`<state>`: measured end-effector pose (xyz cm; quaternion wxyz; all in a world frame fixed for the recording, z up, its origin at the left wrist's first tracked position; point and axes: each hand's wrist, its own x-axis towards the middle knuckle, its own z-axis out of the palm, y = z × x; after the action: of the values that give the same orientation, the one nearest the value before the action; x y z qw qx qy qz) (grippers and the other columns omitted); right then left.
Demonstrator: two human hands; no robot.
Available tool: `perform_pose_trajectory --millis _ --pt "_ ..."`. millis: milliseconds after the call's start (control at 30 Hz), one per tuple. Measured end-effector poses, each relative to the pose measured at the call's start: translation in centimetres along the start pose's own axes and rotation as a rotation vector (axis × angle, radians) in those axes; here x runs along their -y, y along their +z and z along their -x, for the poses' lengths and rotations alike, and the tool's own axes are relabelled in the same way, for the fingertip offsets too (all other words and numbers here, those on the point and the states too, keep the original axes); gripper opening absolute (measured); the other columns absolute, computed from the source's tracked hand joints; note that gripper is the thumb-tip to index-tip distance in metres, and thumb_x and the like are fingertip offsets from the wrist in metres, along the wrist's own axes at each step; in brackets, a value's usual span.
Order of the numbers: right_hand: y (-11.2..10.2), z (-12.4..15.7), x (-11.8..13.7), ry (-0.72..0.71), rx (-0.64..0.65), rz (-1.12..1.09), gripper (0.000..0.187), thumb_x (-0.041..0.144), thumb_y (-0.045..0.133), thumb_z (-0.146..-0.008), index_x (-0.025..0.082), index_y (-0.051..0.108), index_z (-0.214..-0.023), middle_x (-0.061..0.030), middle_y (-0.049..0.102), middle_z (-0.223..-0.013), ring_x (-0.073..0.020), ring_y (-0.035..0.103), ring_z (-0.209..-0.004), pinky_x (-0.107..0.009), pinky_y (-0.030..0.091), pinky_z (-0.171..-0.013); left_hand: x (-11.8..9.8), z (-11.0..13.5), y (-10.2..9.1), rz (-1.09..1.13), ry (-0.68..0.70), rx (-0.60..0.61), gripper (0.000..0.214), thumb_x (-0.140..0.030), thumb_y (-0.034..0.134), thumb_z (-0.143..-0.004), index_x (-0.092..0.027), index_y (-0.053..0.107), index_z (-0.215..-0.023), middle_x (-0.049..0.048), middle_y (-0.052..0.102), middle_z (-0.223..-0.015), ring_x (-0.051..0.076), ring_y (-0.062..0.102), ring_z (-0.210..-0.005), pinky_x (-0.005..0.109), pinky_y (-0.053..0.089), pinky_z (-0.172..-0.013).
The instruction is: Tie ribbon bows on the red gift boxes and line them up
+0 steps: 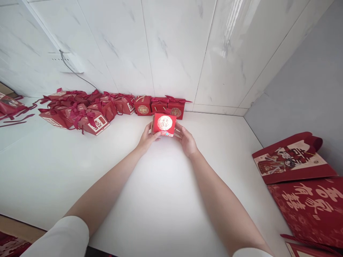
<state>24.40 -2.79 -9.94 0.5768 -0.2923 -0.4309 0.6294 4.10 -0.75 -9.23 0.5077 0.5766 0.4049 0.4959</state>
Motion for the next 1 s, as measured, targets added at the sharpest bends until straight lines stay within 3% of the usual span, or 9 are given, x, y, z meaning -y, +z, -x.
perform_pose_trajectory --millis 133,333,467,667,833,933,1000 --pt "-0.1 0.1 -0.2 0.045 0.043 -0.011 0.04 0.053 0.047 -0.087 0.026 0.072 -0.101 -0.0015 0.058 -0.133 -0.026 0.052 -0.121 -0.039 0.044 -0.096 -0.2 -0.2 -0.4 0.147 -0.077 -0.029 0.055 -0.046 0.066 -0.077 -0.023 0.044 -0.123 0.0111 0.053 -0.13 0.022 0.062 -0.1 0.041 0.054 -0.084" --pt "0.0 0.1 -0.1 0.047 0.025 -0.057 0.039 0.052 0.048 -0.087 0.025 0.074 -0.098 -0.0024 0.063 -0.125 -0.0254 0.055 -0.116 -0.04 0.043 -0.098 0.1 -0.3 -0.7 0.207 -0.082 -0.009 0.047 -0.048 0.06 -0.081 -0.024 0.046 -0.119 0.0095 0.053 -0.131 0.023 0.061 -0.104 0.047 0.052 -0.088" --pt "0.0 0.0 -0.2 0.053 0.001 -0.067 0.037 0.051 0.05 -0.086 0.024 0.074 -0.097 -0.0028 0.063 -0.125 -0.0254 0.056 -0.115 -0.039 0.044 -0.097 0.0 -0.2 -0.6 0.192 -0.07 -0.012 0.05 -0.046 0.062 -0.08 -0.024 0.045 -0.121 0.0099 0.05 -0.134 0.025 0.058 -0.111 0.045 0.053 -0.087" --pt "-0.3 -0.2 -0.6 0.045 -0.049 -0.075 0.035 0.052 0.053 -0.084 0.025 0.073 -0.093 -0.0023 0.066 -0.119 -0.0256 0.056 -0.115 -0.041 0.045 -0.098 -0.2 -0.2 -0.3 0.076 -0.062 -0.047 0.07 -0.043 0.072 -0.071 -0.027 0.038 -0.13 0.0115 0.048 -0.135 0.026 0.06 -0.108 0.038 0.055 -0.076" --pt "-0.2 -0.3 -0.5 0.034 -0.095 -0.022 0.037 0.057 0.053 -0.081 0.026 0.07 -0.09 -0.0019 0.067 -0.116 -0.025 0.057 -0.115 -0.04 0.047 -0.094 -0.3 -0.3 -0.6 0.114 0.007 0.021 0.08 -0.033 0.078 -0.064 -0.028 0.038 -0.134 0.0101 0.045 -0.139 0.027 0.056 -0.115 0.04 0.051 -0.089" --pt "-0.6 -0.4 -0.6 -0.032 -0.228 0.017 0.036 0.058 0.053 -0.08 0.024 0.066 -0.075 -0.0049 0.07 -0.088 -0.0223 0.064 -0.09 -0.036 0.051 -0.077 -0.4 -0.6 -1.8 0.237 -0.061 0.17 0.072 -0.026 0.074 -0.063 -0.027 0.047 -0.129 0.0074 0.05 -0.134 0.025 0.059 -0.108 0.042 0.05 -0.09" --pt "-1.1 -0.5 -0.7 -0.099 -0.382 0.084 0.037 0.056 0.053 -0.08 0.024 0.058 -0.062 -0.0021 0.059 -0.062 -0.0181 0.059 -0.065 -0.032 0.048 -0.062 -0.4 -1.0 -2.8 0.355 -0.18 0.228 0.052 -0.029 0.067 -0.067 -0.022 0.057 -0.117 0.0078 0.058 -0.121 0.022 0.062 -0.095 0.041 0.052 -0.084"
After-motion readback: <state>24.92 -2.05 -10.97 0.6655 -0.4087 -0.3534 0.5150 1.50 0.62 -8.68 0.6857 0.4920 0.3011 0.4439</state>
